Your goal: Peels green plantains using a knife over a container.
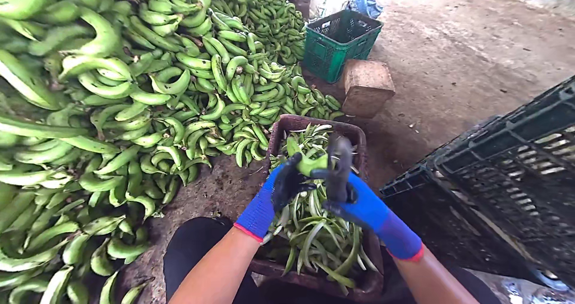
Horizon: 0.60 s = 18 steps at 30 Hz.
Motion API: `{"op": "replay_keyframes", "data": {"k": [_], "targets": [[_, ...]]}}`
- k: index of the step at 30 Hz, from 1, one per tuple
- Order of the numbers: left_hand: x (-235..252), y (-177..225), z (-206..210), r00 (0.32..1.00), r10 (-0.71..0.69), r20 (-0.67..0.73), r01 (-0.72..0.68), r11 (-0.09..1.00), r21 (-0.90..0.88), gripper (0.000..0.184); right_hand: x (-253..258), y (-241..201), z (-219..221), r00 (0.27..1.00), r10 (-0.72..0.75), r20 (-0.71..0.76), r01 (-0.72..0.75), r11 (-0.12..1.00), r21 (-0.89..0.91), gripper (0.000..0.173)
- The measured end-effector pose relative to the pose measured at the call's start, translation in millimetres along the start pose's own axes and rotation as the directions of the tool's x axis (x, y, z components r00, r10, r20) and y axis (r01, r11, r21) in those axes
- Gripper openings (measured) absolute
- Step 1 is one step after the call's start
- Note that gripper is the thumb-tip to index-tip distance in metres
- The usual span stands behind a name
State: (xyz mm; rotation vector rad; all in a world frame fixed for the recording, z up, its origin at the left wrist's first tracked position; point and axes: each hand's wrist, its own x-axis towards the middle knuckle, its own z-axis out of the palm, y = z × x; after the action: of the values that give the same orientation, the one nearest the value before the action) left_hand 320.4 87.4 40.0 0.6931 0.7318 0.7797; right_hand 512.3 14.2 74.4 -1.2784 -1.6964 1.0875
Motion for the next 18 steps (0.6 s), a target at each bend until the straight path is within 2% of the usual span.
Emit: {"op": "replay_keyframes", "data": {"k": [2,5,7,9,11,13,15,18], "targets": [[-1,10,-12,0.984,0.178,-0.029,-0.177,0.983,0.042,0.029,-1,2,-2,0.987,-0.109,0.115,0.112,0.993,-0.026,0.060],[-5,25,-27,0.946,0.324,0.000,-0.321,0.936,0.146,0.045,-5,5,-12,0.989,-0.133,0.067,0.133,0.991,0.000,0.061],[-11,34,-33,0.938,0.346,0.026,-0.344,0.920,0.185,0.046,-5,2,-14,0.998,-0.069,-0.005,0.068,0.996,-0.056,0.070],[-13,37,-40,0.933,0.356,0.049,-0.358,0.908,0.217,0.045,-3,6,-10,0.998,-0.054,0.008,0.055,0.988,-0.147,0.078],[-16,40,-42,0.930,0.367,0.029,-0.360,0.891,0.277,0.043,-3,8,-3,0.997,-0.061,0.044,0.071,0.954,-0.290,0.065],[-17,42,-41,0.924,0.382,-0.015,-0.361,0.884,0.296,0.043,-4,10,4,0.976,-0.210,0.059,0.214,0.867,-0.450,0.055],[-20,44,-39,0.917,0.397,-0.026,-0.369,0.874,0.317,0.045,-3,14,8,0.944,-0.323,0.072,0.307,0.772,-0.556,0.054],[-31,39,-27,0.907,0.421,0.016,-0.394,0.834,0.386,0.045,4,8,12,0.955,-0.291,0.049,0.259,0.749,-0.610,0.052]]}}
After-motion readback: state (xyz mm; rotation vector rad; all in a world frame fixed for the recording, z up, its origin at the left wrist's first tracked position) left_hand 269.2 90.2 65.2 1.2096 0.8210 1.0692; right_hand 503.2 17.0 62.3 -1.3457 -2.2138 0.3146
